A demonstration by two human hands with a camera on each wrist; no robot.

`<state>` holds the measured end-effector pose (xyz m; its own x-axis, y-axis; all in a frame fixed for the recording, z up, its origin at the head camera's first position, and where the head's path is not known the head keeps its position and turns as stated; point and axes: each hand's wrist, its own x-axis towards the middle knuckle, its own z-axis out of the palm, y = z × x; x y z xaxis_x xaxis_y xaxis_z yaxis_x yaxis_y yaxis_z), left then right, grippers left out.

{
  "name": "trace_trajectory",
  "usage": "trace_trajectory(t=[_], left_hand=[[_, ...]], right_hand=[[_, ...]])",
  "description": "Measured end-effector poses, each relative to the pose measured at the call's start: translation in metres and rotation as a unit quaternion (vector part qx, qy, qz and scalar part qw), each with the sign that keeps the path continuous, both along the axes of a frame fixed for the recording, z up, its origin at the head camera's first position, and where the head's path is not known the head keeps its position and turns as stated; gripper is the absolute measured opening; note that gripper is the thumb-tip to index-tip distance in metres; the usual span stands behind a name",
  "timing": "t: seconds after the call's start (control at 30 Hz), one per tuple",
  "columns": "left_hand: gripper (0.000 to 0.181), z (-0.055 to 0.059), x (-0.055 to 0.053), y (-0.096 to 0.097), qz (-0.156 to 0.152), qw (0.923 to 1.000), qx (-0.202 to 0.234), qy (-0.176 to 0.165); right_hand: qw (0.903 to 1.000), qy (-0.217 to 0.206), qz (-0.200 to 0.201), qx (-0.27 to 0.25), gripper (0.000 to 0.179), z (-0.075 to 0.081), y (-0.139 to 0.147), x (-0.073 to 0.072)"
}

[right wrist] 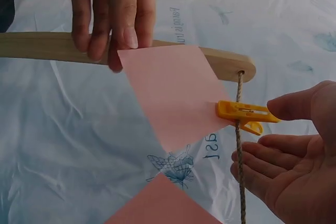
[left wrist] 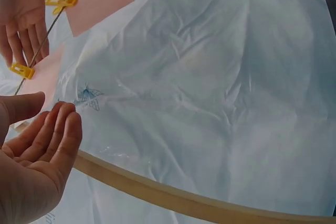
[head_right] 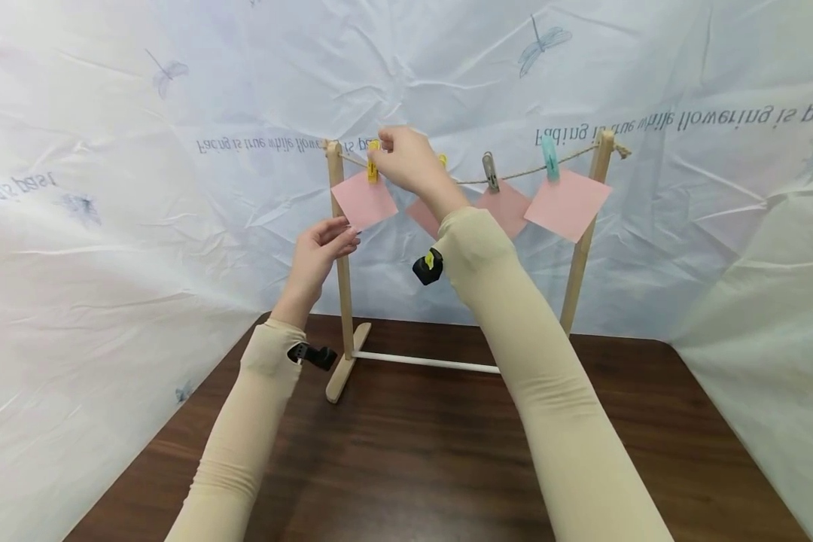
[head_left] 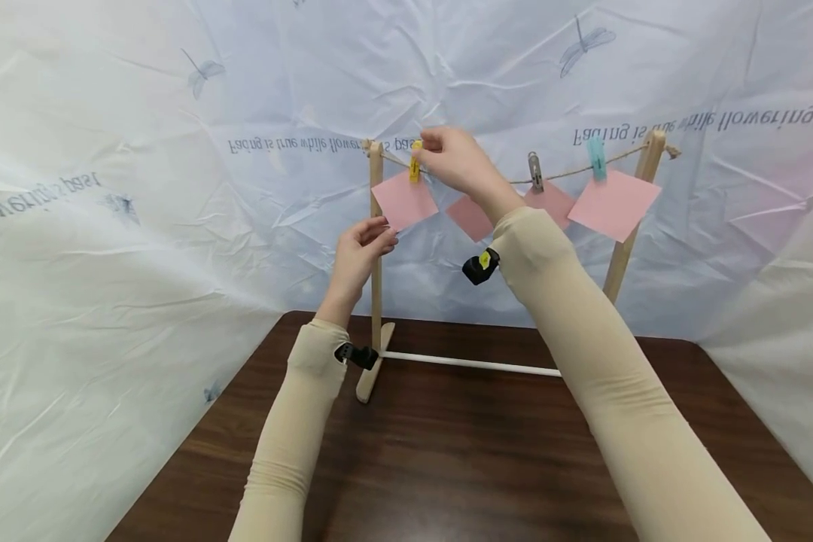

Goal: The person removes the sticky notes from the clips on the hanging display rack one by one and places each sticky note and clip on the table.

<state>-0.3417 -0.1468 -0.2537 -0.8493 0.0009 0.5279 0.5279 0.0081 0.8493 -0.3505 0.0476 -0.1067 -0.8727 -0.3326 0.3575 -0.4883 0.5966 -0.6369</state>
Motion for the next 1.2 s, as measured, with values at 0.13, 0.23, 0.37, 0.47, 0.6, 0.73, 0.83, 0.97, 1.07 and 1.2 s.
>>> trace_trajectory(t=[0.13,0.23,0.37,0.47,0.6,0.73,0.83,0.97,1.07,1.2], left_hand=[[0.037,0.0026,0.0004,0.0019,-0.003,0.9998,0.019,0.005],[0.037,0.0029,-0.0004,0.0037,-0.005,0.9995,0.029,0.008],[0.035,0.0029,-0.0011,0.0058,-0.003,0.9993,0.036,0.014],[0.033,0.0033,-0.0014,0.0070,-0.003,0.9992,0.036,0.017],[0.032,0.0039,-0.0022,0.0076,-0.005,0.9992,0.036,0.018],[0.030,0.0046,-0.0018,0.0066,-0.002,0.9991,0.038,0.021],[0.029,0.0046,-0.0024,0.0058,-0.003,0.9990,0.039,0.022],[0.028,0.0045,-0.0035,0.0058,-0.007,0.9990,0.038,0.023],[0.026,0.0044,-0.0037,0.0062,-0.006,0.9991,0.034,0.024],[0.025,0.0036,-0.0047,0.0056,-0.002,0.9994,0.030,0.020]], right_hand=[[0.9999,-0.006,0.010,0.000,0.059,-0.0011,-0.0008,-0.0038],[0.9999,-0.005,0.009,-0.004,0.060,-0.0021,-0.0006,-0.0045],[0.9999,0.004,0.009,-0.011,0.060,-0.0024,-0.0008,-0.0049],[0.9996,0.011,0.011,-0.022,0.058,-0.0021,-0.0014,-0.0056],[0.9991,0.014,0.013,-0.037,0.055,-0.0017,-0.0018,-0.0059],[0.9985,0.021,0.014,-0.049,0.053,-0.0012,-0.0023,-0.0063],[0.9975,0.029,0.015,-0.063,0.049,-0.0015,-0.0028,-0.0067],[0.9952,0.041,0.020,-0.087,0.041,-0.0037,-0.0027,-0.0075],[0.9925,0.045,0.026,-0.110,0.035,-0.0056,-0.0017,-0.0085],[0.9891,0.052,0.028,-0.135,0.031,-0.0059,-0.0003,-0.0088]])
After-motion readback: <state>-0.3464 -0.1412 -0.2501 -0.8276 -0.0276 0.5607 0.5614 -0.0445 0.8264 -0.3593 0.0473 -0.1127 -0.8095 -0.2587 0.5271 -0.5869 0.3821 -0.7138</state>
